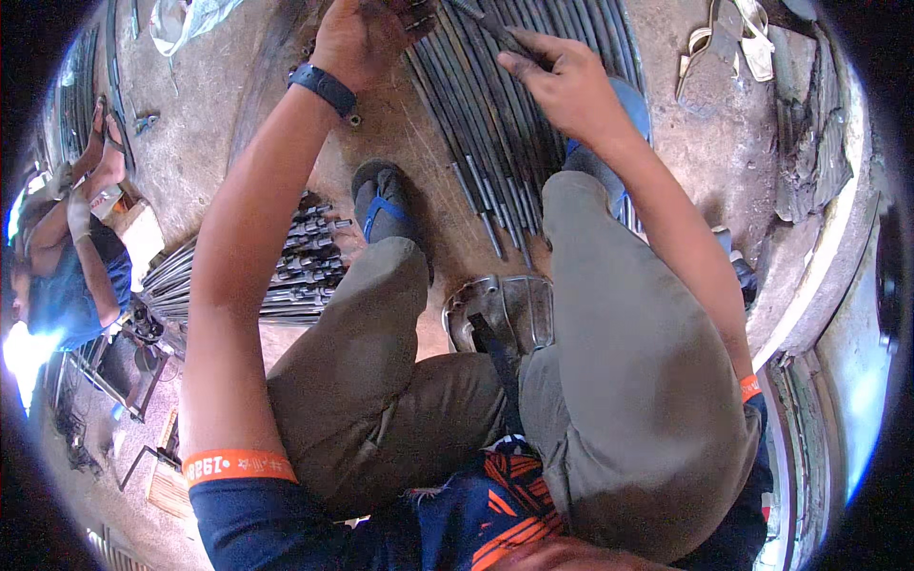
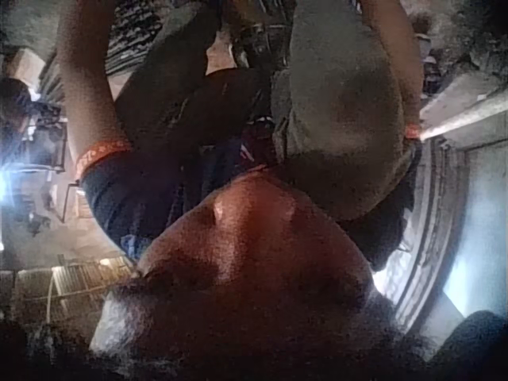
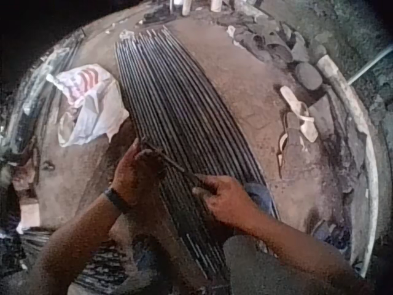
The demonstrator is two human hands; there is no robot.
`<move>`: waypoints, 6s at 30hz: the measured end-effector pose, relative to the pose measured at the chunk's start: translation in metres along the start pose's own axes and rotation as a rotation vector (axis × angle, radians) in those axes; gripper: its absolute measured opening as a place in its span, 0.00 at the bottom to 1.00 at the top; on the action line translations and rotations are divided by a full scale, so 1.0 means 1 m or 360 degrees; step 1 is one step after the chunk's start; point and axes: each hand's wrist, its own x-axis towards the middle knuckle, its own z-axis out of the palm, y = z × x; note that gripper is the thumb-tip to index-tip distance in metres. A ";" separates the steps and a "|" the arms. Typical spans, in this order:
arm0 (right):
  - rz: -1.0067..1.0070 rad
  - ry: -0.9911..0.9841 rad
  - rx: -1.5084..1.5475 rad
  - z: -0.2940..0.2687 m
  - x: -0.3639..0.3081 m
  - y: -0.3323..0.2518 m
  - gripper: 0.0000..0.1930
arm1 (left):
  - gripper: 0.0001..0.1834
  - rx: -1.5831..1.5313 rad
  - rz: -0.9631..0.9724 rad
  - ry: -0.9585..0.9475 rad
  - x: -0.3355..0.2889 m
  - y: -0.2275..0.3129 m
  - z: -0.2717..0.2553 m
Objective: Screwing metal nuts onto the ends of long threaded metal rods in a workshop.
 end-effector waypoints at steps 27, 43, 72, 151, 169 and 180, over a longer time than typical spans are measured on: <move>-0.0024 0.0030 -0.0062 0.003 0.004 0.005 0.20 | 0.25 0.1260 0.0719 0.0287 0.032 -0.019 -0.058; 0.0041 -0.0001 -0.0100 -0.001 0.002 0.005 0.20 | 0.27 0.1368 0.0569 0.0524 0.007 0.028 0.011; -0.0037 0.0050 -0.0104 -0.005 0.001 0.003 0.21 | 0.25 0.0902 0.0187 0.0153 0.000 0.039 -0.002; 0.0001 0.0072 -0.0016 -0.005 -0.001 0.009 0.20 | 0.19 0.1462 0.0244 0.0408 0.014 0.042 0.038; -0.0026 0.0251 -0.0036 0.001 -0.007 0.010 0.16 | 0.23 0.3311 0.1083 0.0222 0.061 0.031 0.028; 0.0077 -0.0091 0.0066 -0.024 0.004 0.013 0.23 | 0.29 0.2000 0.0878 0.0411 0.045 0.003 0.031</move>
